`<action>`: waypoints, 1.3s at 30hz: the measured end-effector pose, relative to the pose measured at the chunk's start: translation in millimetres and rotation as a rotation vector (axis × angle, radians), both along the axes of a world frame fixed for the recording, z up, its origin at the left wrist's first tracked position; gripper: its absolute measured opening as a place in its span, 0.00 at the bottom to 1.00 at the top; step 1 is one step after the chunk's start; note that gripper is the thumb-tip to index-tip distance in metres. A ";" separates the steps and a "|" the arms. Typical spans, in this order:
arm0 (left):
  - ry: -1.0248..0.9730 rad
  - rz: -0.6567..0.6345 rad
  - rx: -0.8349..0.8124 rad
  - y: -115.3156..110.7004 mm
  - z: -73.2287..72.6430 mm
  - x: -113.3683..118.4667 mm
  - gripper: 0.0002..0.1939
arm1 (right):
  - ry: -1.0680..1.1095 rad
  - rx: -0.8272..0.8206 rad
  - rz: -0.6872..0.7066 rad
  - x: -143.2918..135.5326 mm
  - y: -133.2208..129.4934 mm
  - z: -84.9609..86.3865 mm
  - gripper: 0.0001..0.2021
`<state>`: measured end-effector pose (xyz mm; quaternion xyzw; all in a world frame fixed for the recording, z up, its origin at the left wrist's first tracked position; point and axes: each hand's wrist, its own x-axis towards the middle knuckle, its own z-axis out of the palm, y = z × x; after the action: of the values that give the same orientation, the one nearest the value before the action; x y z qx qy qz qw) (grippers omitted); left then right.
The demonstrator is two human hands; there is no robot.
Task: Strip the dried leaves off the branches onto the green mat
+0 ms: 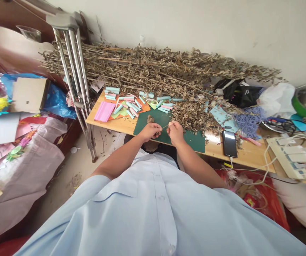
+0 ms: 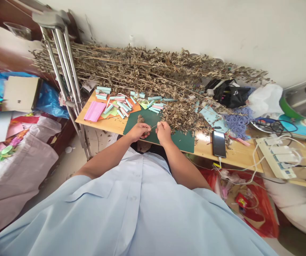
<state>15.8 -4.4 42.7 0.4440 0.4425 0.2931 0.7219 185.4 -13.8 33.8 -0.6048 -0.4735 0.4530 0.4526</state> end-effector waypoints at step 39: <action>-0.161 0.000 -0.056 -0.2 2.5 -3.3 0.10 | 0.197 -0.132 0.158 -10.4 -4.9 11.7 0.16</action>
<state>12.5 -4.6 45.2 0.3988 0.3910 0.3154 0.7672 175.1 -18.6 45.6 -0.5468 -0.4421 0.5745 0.4190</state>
